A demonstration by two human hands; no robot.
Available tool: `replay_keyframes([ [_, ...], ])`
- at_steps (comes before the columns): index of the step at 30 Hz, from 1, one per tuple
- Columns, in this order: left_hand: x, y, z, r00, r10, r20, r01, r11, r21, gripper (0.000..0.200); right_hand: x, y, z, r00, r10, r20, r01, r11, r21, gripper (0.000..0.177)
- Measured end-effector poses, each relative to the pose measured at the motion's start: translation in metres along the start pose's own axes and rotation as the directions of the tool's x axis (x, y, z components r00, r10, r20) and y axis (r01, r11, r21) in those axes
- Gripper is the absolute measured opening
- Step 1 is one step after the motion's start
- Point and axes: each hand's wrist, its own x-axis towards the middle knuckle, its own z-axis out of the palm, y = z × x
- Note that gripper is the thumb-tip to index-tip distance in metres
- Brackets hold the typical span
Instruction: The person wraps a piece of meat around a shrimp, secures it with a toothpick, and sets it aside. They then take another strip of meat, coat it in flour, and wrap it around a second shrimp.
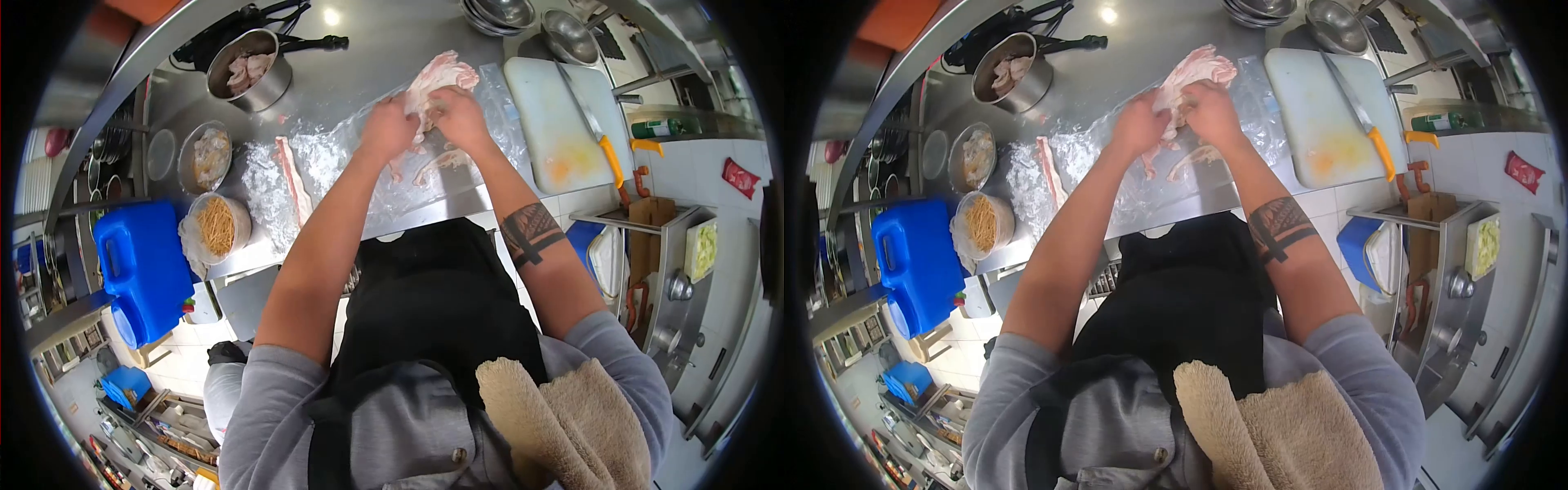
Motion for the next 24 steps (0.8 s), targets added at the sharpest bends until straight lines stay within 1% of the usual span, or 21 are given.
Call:
replay_keyframes([
  [1, 0.006, -0.001, 0.000, 0.997, -0.046, 0.068, 0.044, 0.999, 0.028, 0.052, 0.000, 0.009, 0.000, 1.000, 0.006, -0.006, -0.006, 1.000, -0.002, 0.035],
  [2, 0.010, -0.002, 0.000, 0.996, -0.042, 0.073, 0.039, 0.999, 0.031, 0.052, -0.001, 0.018, -0.001, 0.993, 0.076, -0.085, -0.074, 0.997, 0.024, 0.034],
  [3, 0.012, -0.003, -0.001, 0.992, -0.072, 0.101, 0.069, 0.997, 0.034, 0.055, 0.000, 0.026, -0.002, 0.976, 0.147, -0.162, -0.140, 0.989, 0.058, 0.034],
  [4, 0.014, -0.003, 0.000, 0.986, -0.102, 0.130, 0.097, 0.994, 0.041, 0.059, 0.002, 0.036, -0.005, 0.974, 0.155, -0.167, -0.146, 0.987, 0.063, 0.034],
  [5, 0.013, -0.002, 0.003, 0.986, -0.097, 0.136, 0.091, 0.995, 0.047, 0.059, 0.006, 0.047, -0.010, 0.952, 0.277, -0.127, -0.268, 0.960, 0.086, 0.035],
  [6, 0.008, 0.002, 0.004, 0.997, 0.009, 0.079, -0.014, 0.997, 0.072, 0.062, 0.011, 0.053, -0.016, 0.916, 0.393, -0.082, -0.384, 0.917, 0.104, 0.036],
  [7, 0.004, 0.006, 0.005, 0.993, 0.115, 0.023, -0.117, 0.988, 0.101, 0.065, 0.018, 0.060, -0.022, 0.898, 0.440, -0.002, -0.437, 0.891, 0.120, 0.039],
  [8, 0.004, 0.010, 0.005, 0.993, 0.116, 0.029, -0.119, 0.987, 0.104, 0.065, 0.026, 0.065, -0.026, 0.896, 0.445, -0.003, -0.441, 0.889, 0.124, 0.039],
  [10, 0.002, 0.013, 0.009, 0.985, 0.127, 0.117, -0.148, 0.971, 0.188, 0.068, 0.038, 0.081, -0.027, 0.899, 0.439, 0.003, -0.419, 0.857, 0.300, 0.042],
  [11, 0.001, 0.014, 0.009, 0.984, 0.126, 0.123, -0.148, 0.971, 0.188, 0.068, 0.043, 0.088, -0.027, 0.896, 0.444, 0.004, -0.424, 0.854, 0.301, 0.042],
  [13, 0.001, 0.010, 0.011, 0.983, 0.136, 0.122, -0.155, 0.975, 0.162, 0.067, 0.052, 0.104, -0.026, 0.923, 0.384, 0.028, -0.384, 0.914, 0.130, 0.043],
  [14, 0.000, 0.010, 0.014, 0.983, 0.135, 0.126, -0.154, 0.975, 0.161, 0.067, 0.056, 0.112, -0.025, 0.922, 0.387, 0.030, -0.388, 0.913, 0.130, 0.043],
  [16, -0.001, 0.007, 0.020, 0.983, 0.168, 0.075, -0.181, 0.955, 0.233, 0.067, 0.060, 0.121, -0.024, 0.949, 0.308, 0.063, -0.314, 0.924, 0.216, 0.042],
  [17, -0.001, 0.006, 0.022, 0.983, 0.167, 0.076, -0.180, 0.956, 0.231, 0.067, 0.059, 0.125, -0.025, 0.949, 0.309, 0.065, -0.315, 0.925, 0.214, 0.042],
  [18, -0.001, 0.005, 0.023, 0.984, 0.162, 0.079, -0.176, 0.957, 0.230, 0.067, 0.061, 0.116, -0.035, 0.890, 0.428, 0.157, -0.456, 0.839, 0.297, 0.041],
  [19, -0.001, 0.004, 0.024, 0.985, 0.155, 0.081, -0.170, 0.959, 0.227, 0.067, 0.061, 0.112, -0.042, 0.811, 0.525, 0.259, -0.586, 0.727, 0.358, 0.039],
  [23, -0.003, -0.001, 0.026, 0.982, 0.183, 0.052, -0.191, 0.954, 0.230, 0.067, 0.063, 0.106, -0.047, 0.799, 0.547, 0.250, -0.601, 0.738, 0.307, 0.034],
  [24, -0.004, -0.002, 0.027, 0.980, 0.191, 0.047, -0.197, 0.953, 0.231, 0.067, 0.065, 0.109, -0.046, 0.888, 0.418, 0.194, -0.444, 0.888, 0.118, 0.035],
])
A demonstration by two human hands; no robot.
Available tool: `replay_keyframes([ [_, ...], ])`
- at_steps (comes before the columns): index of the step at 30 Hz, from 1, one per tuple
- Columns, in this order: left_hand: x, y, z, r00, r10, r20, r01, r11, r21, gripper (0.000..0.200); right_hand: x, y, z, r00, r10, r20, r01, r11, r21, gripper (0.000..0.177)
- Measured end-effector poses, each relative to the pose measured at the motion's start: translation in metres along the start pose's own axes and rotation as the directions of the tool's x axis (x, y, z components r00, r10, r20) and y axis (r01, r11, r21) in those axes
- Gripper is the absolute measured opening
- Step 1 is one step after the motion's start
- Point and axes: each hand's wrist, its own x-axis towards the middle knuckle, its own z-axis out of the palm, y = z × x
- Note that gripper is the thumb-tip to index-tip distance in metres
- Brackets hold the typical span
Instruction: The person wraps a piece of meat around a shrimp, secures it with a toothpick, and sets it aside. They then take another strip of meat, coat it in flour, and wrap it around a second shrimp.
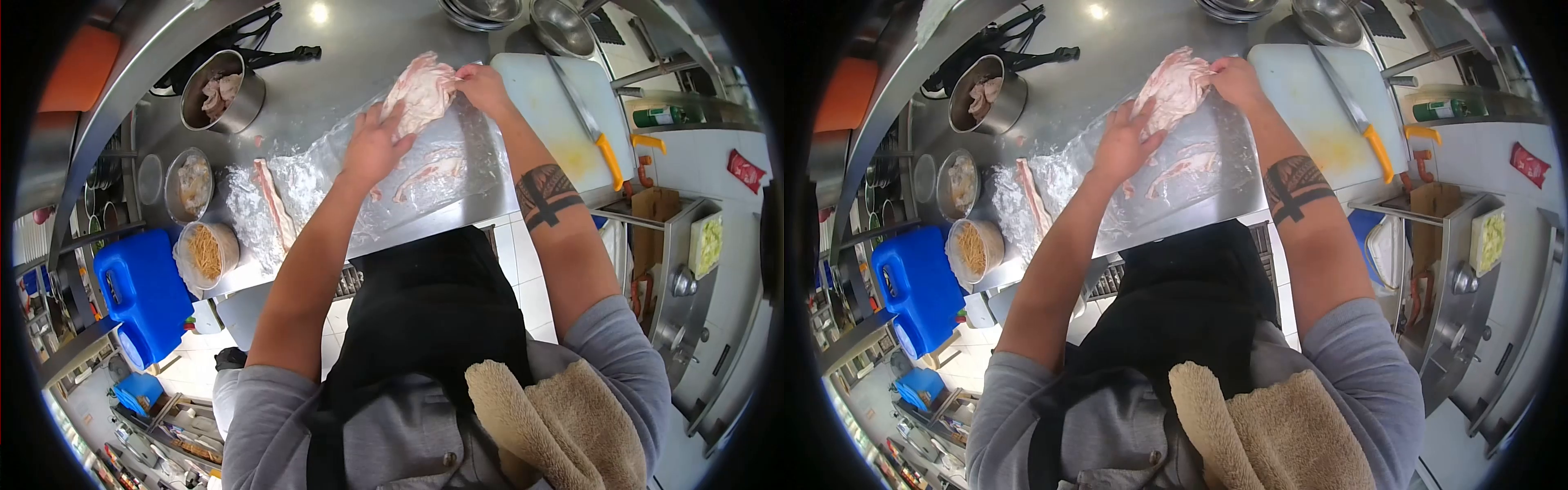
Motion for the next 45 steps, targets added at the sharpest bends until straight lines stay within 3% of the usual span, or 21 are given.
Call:
replay_keyframes([
  [1, 0.000, 0.000, 0.001, 1.000, 0.007, -0.007, -0.007, 1.000, 0.001, 0.067, 0.003, 0.003, 0.000, 0.986, -0.167, -0.002, 0.161, 0.958, -0.235, 0.037],
  [4, 0.000, 0.003, 0.002, 0.999, -0.032, -0.002, 0.032, 0.999, 0.025, 0.067, 0.005, 0.005, -0.005, 0.981, -0.181, 0.076, 0.196, 0.906, -0.375, 0.031],
  [8, -0.003, 0.005, 0.006, 0.998, -0.049, -0.030, 0.049, 0.999, 0.016, 0.066, 0.004, 0.015, -0.008, 0.974, -0.166, 0.156, 0.216, 0.892, -0.397, 0.024],
  [11, -0.003, 0.005, 0.006, 0.998, -0.050, -0.040, 0.051, 0.998, 0.021, 0.066, 0.001, 0.025, -0.001, 0.972, -0.220, 0.081, 0.234, 0.925, -0.299, 0.019],
  [13, -0.003, 0.005, 0.007, 0.998, -0.036, -0.059, 0.038, 0.999, 0.026, 0.066, -0.002, 0.026, 0.002, 0.903, -0.427, -0.053, 0.394, 0.870, -0.297, 0.016],
  [14, -0.003, 0.005, 0.007, 0.998, -0.039, -0.058, 0.041, 0.999, 0.026, 0.066, -0.001, 0.027, 0.003, 0.903, -0.426, -0.050, 0.394, 0.870, -0.296, 0.016],
  [16, -0.004, 0.005, 0.007, 0.997, -0.027, -0.078, 0.030, 0.999, 0.035, 0.066, -0.006, 0.011, -0.004, 0.988, -0.146, 0.044, 0.151, 0.980, -0.131, 0.016],
  [17, -0.004, 0.006, 0.009, 0.997, -0.031, -0.075, 0.033, 0.999, 0.033, 0.066, -0.008, 0.007, -0.010, 0.989, -0.142, 0.048, 0.147, 0.980, -0.132, 0.016],
  [19, -0.003, 0.005, 0.008, 0.996, -0.041, -0.075, 0.043, 0.999, 0.022, 0.067, -0.007, 0.010, -0.018, 0.943, 0.159, 0.293, -0.193, 0.977, 0.091, 0.022],
  [20, -0.004, 0.006, 0.008, 0.996, -0.044, -0.074, 0.046, 0.999, 0.022, 0.067, -0.009, 0.010, -0.013, 0.942, 0.159, 0.296, -0.194, 0.977, 0.090, 0.022],
  [21, -0.004, 0.006, 0.008, 0.996, -0.045, -0.074, 0.047, 0.999, 0.023, 0.067, -0.011, 0.014, -0.005, 0.990, -0.030, 0.137, 0.019, 0.996, 0.083, 0.023],
  [22, -0.003, 0.006, 0.008, 0.996, -0.046, -0.076, 0.048, 0.999, 0.025, 0.067, -0.011, 0.017, -0.001, 0.974, -0.227, -0.022, 0.228, 0.973, 0.041, 0.025],
  [26, -0.002, 0.007, 0.008, 0.997, -0.056, -0.059, 0.058, 0.998, 0.034, 0.067, -0.010, 0.009, 0.007, 0.980, -0.194, 0.046, 0.189, 0.978, 0.094, 0.031],
  [28, -0.001, 0.007, 0.008, 0.997, -0.073, -0.024, 0.074, 0.997, 0.037, 0.068, -0.005, 0.009, 0.013, 0.991, -0.130, -0.005, 0.129, 0.988, -0.084, 0.038],
  [29, -0.001, 0.008, 0.008, 0.997, -0.070, -0.027, 0.071, 0.997, 0.037, 0.068, -0.002, 0.009, 0.013, 0.991, -0.133, -0.007, 0.132, 0.988, -0.085, 0.038],
  [31, -0.001, 0.009, 0.009, 0.996, -0.027, -0.086, 0.033, 0.997, 0.071, 0.068, -0.002, -0.002, 0.008, 0.989, 0.119, 0.088, -0.129, 0.984, 0.121, 0.036],
  [35, 0.001, 0.005, 0.012, 0.996, 0.004, -0.084, 0.002, 0.997, 0.073, 0.068, 0.012, 0.013, 0.022, 0.995, -0.086, 0.046, 0.077, 0.984, 0.163, 0.032],
  [37, 0.000, 0.002, 0.014, 0.992, 0.049, -0.114, -0.040, 0.996, 0.074, 0.067, 0.004, -0.009, 0.014, 0.959, 0.233, 0.161, -0.272, 0.916, 0.294, 0.033],
  [41, -0.002, 0.000, 0.015, 0.989, 0.067, -0.131, -0.058, 0.996, 0.071, 0.067, -0.004, -0.027, 0.001, 0.945, 0.264, 0.194, -0.299, 0.938, 0.176, 0.032],
  [43, -0.003, 0.000, 0.016, 0.990, 0.048, -0.133, -0.040, 0.997, 0.064, 0.068, -0.002, -0.021, 0.002, 0.980, 0.131, 0.147, -0.156, 0.974, 0.167, 0.030],
  [45, -0.003, 0.002, 0.017, 0.988, 0.044, -0.149, -0.035, 0.997, 0.065, 0.068, 0.000, -0.016, 0.005, 0.983, 0.113, 0.145, -0.136, 0.978, 0.161, 0.029],
])
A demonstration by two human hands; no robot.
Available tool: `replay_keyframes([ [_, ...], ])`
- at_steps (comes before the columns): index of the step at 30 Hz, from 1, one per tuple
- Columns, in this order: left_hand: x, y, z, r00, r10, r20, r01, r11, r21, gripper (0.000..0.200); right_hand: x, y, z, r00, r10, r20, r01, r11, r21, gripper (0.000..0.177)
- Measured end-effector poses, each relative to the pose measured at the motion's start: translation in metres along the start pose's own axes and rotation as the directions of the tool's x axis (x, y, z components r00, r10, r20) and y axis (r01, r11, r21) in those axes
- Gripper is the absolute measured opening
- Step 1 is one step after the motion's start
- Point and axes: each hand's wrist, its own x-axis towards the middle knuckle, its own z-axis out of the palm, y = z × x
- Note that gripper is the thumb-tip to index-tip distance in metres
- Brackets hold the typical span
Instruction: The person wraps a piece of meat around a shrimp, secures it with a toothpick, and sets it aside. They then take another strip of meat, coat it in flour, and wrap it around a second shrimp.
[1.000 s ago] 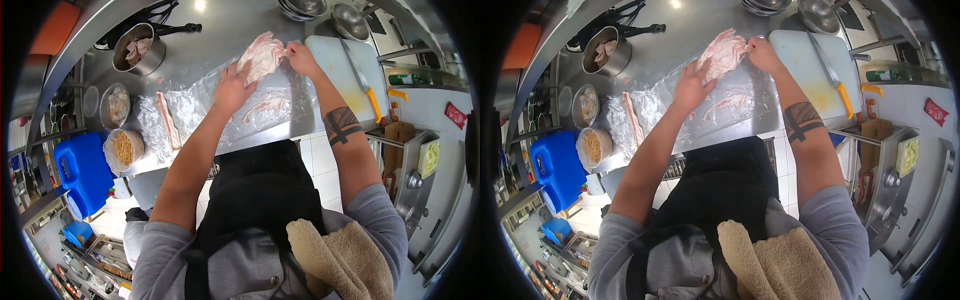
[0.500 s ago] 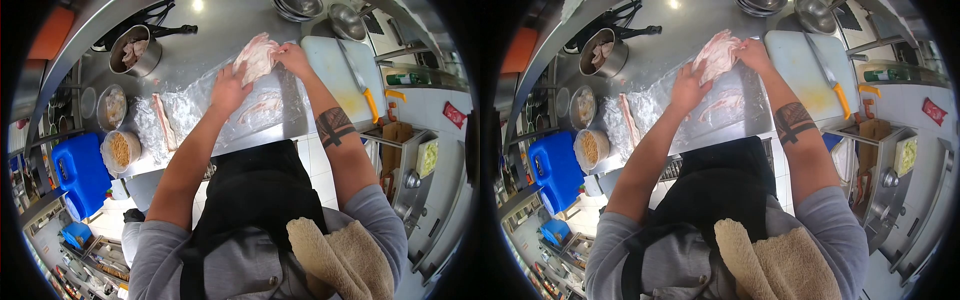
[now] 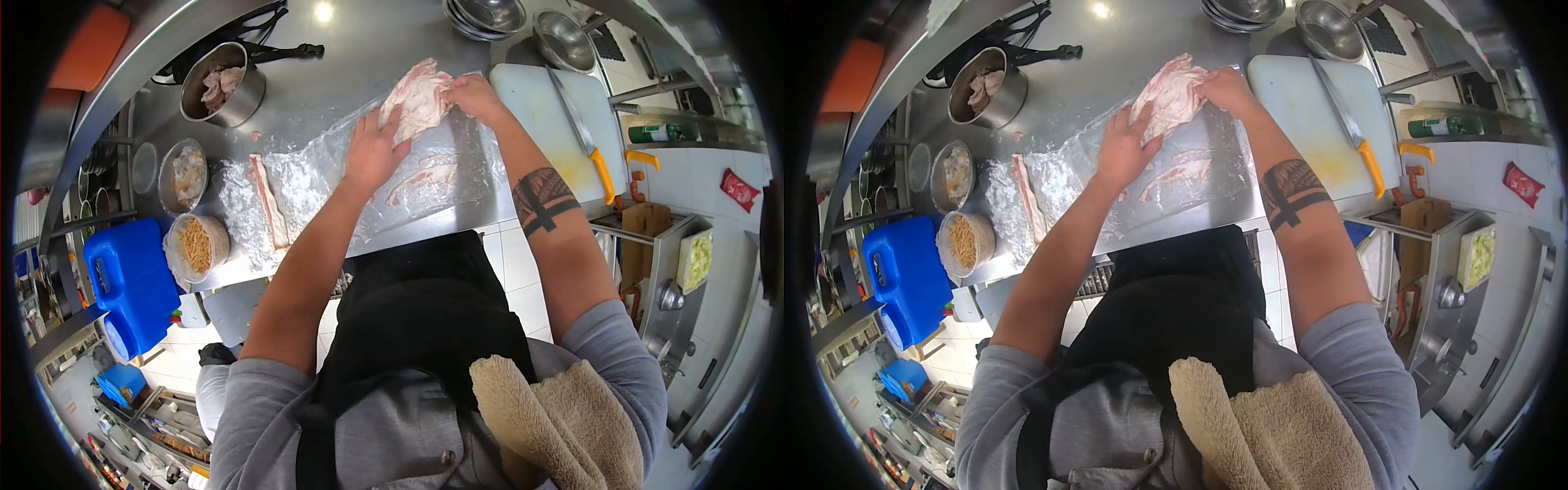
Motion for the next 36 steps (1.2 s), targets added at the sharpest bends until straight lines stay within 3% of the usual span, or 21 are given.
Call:
replay_keyframes([
  [8, -0.005, 0.002, -0.001, 0.998, -0.066, -0.004, 0.066, 0.997, -0.039, 0.066, -0.005, 0.011, -0.005, 0.985, 0.027, 0.170, -0.039, 0.997, 0.066, 0.024],
  [10, -0.004, -0.001, -0.001, 0.999, -0.033, -0.029, 0.031, 0.997, -0.068, 0.066, 0.003, 0.024, 0.004, 0.968, -0.240, -0.069, 0.237, 0.970, -0.053, 0.036],
  [11, -0.005, -0.001, -0.001, 0.999, -0.035, -0.033, 0.033, 0.997, -0.070, 0.066, 0.006, 0.029, 0.009, 0.968, -0.243, -0.067, 0.239, 0.969, -0.056, 0.036],
  [13, -0.004, -0.002, -0.002, 0.999, -0.034, -0.004, 0.034, 0.997, -0.065, 0.066, 0.006, 0.022, 0.018, 0.915, -0.382, -0.131, 0.341, 0.905, -0.255, 0.043],
  [14, -0.004, -0.001, -0.002, 0.999, -0.035, -0.008, 0.034, 0.997, -0.066, 0.066, 0.005, 0.019, 0.019, 0.914, -0.384, -0.130, 0.343, 0.904, -0.257, 0.043],
  [16, -0.005, -0.001, -0.001, 0.999, -0.031, -0.024, 0.030, 0.997, -0.064, 0.066, -0.001, 0.004, 0.017, 0.988, -0.148, -0.050, 0.134, 0.967, -0.217, 0.044],
  [23, -0.005, -0.001, -0.002, 0.999, -0.052, -0.013, 0.051, 0.996, -0.071, 0.066, 0.021, -0.003, 0.004, 0.978, -0.133, 0.160, 0.160, 0.972, -0.172, 0.032],
  [26, -0.007, -0.002, -0.002, 0.998, -0.058, -0.017, 0.056, 0.996, -0.070, 0.067, 0.023, -0.006, 0.003, 0.961, -0.164, 0.222, 0.234, 0.911, -0.340, 0.028],
  [28, -0.008, -0.002, -0.003, 0.998, -0.062, 0.004, 0.063, 0.994, -0.088, 0.069, 0.022, -0.003, -0.001, 0.893, -0.349, 0.286, 0.438, 0.819, -0.370, 0.025],
  [31, -0.008, -0.002, -0.003, 0.997, -0.072, 0.005, 0.072, 0.995, -0.076, 0.069, 0.017, -0.008, -0.010, 0.853, -0.373, 0.365, 0.508, 0.754, -0.417, 0.024],
  [35, -0.007, -0.002, -0.002, 0.996, -0.089, 0.002, 0.089, 0.993, -0.074, 0.069, 0.007, -0.013, -0.011, 0.892, -0.283, 0.353, 0.417, 0.817, -0.398, 0.028],
  [36, -0.007, -0.002, -0.001, 0.996, -0.086, 0.008, 0.086, 0.994, -0.070, 0.070, 0.002, -0.012, -0.009, 0.906, -0.277, 0.320, 0.367, 0.891, -0.268, 0.031],
])
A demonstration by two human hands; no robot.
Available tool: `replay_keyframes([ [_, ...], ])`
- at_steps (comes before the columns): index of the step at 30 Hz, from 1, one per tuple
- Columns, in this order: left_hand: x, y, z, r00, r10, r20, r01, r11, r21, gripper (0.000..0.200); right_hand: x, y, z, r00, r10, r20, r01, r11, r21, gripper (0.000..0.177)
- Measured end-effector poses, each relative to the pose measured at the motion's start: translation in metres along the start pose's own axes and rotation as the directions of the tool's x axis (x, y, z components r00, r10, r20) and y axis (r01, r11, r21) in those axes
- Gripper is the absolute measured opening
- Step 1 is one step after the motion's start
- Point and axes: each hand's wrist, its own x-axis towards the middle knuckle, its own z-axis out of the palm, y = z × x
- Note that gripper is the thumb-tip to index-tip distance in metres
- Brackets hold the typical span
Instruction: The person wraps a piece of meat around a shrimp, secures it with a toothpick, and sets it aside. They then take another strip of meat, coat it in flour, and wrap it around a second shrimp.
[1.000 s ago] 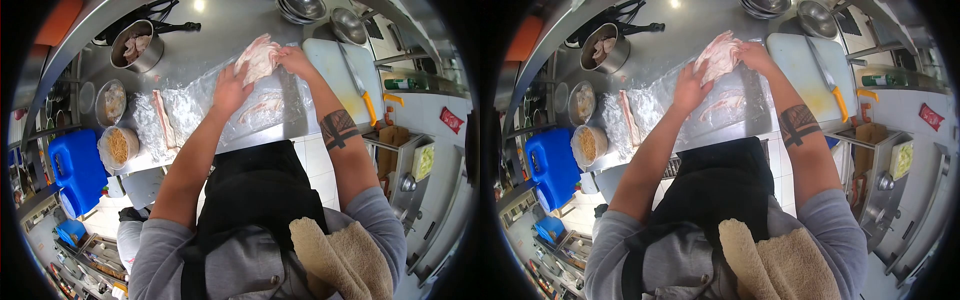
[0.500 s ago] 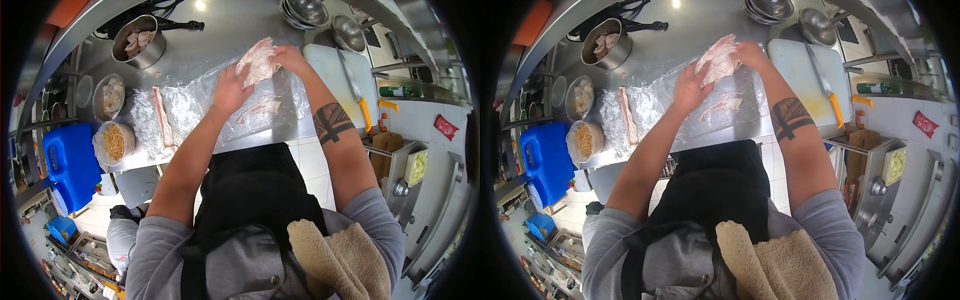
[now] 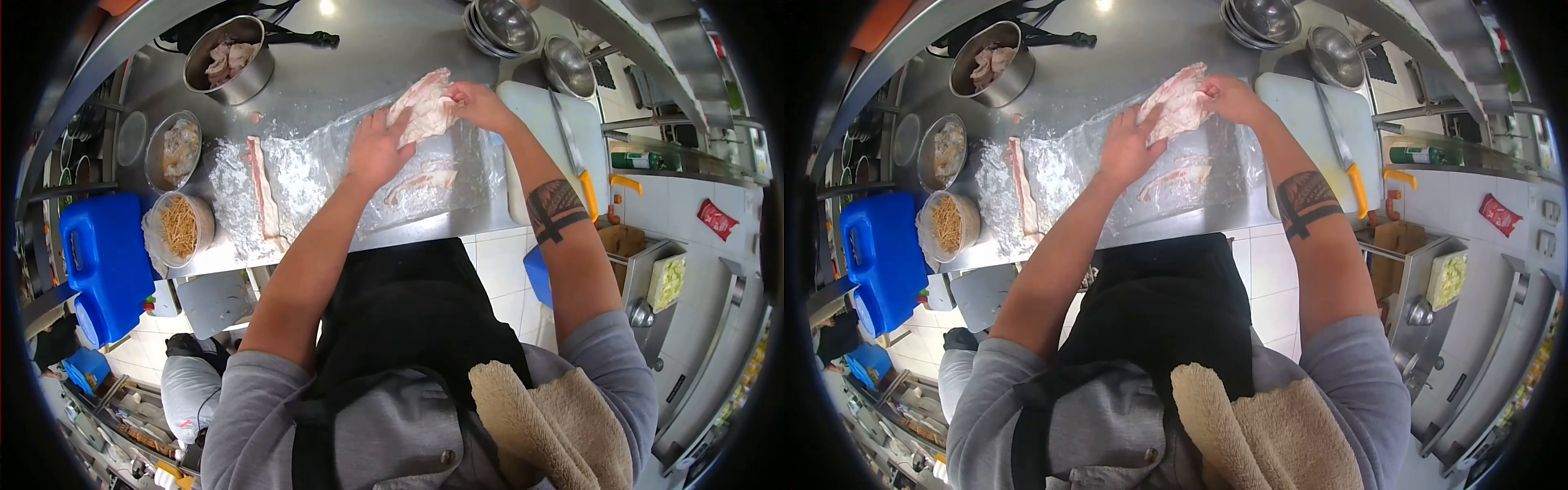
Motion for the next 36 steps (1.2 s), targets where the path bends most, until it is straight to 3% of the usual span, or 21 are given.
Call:
replay_keyframes([
  [1, 0.000, -0.001, 0.000, 1.000, 0.003, 0.007, -0.003, 1.000, 0.004, 0.070, -0.003, -0.001, 0.002, 0.999, 0.024, -0.027, -0.020, 0.988, 0.156, 0.034],
  [2, -0.001, -0.001, 0.000, 1.000, 0.005, 0.007, -0.005, 1.000, 0.002, 0.070, -0.005, -0.002, 0.003, 0.999, 0.025, -0.029, -0.021, 0.988, 0.155, 0.034],
  [5, 0.000, 0.000, 0.001, 0.999, 0.040, -0.010, -0.040, 0.999, 0.030, 0.070, -0.009, -0.014, 0.001, 0.998, 0.065, -0.002, -0.065, 0.995, 0.073, 0.046],
  [7, -0.002, 0.001, -0.002, 0.999, 0.032, 0.026, -0.033, 0.999, 0.044, 0.070, -0.010, -0.020, -0.001, 0.991, 0.135, 0.023, -0.132, 0.986, -0.099, 0.048],
  [20, -0.008, 0.008, -0.003, 0.999, 0.030, 0.017, -0.032, 0.993, 0.113, 0.068, -0.014, -0.011, 0.011, 0.989, 0.143, 0.023, -0.141, 0.988, -0.054, 0.041],
  [22, -0.009, 0.006, -0.004, 0.999, 0.024, 0.029, -0.026, 0.997, 0.071, 0.068, -0.015, -0.007, 0.014, 0.999, -0.009, -0.043, 0.000, 0.978, -0.210, 0.038],
  [23, -0.011, 0.006, -0.005, 0.999, 0.013, 0.033, -0.016, 0.997, 0.070, 0.068, -0.017, -0.004, 0.018, 0.999, -0.008, -0.032, 0.001, 0.978, -0.208, 0.038],
  [25, -0.010, 0.007, -0.004, 1.000, 0.027, 0.002, -0.027, 0.996, 0.081, 0.068, -0.021, -0.010, 0.017, 0.994, 0.099, -0.056, -0.104, 0.991, -0.089, 0.038],
  [29, -0.010, 0.008, -0.005, 1.000, 0.010, 0.021, -0.012, 0.994, 0.107, 0.068, -0.020, -0.014, 0.014, 0.984, 0.175, -0.034, -0.177, 0.981, -0.073, 0.039],
  [31, -0.010, 0.006, -0.004, 0.999, 0.005, 0.035, -0.008, 0.996, 0.094, 0.068, -0.017, -0.007, 0.012, 0.970, 0.229, 0.083, -0.241, 0.950, 0.196, 0.040],
  [36, -0.011, 0.005, -0.004, 0.999, 0.001, 0.047, -0.005, 0.997, 0.082, 0.068, -0.026, -0.012, 0.020, 0.962, 0.248, 0.114, -0.271, 0.921, 0.281, 0.046],
])
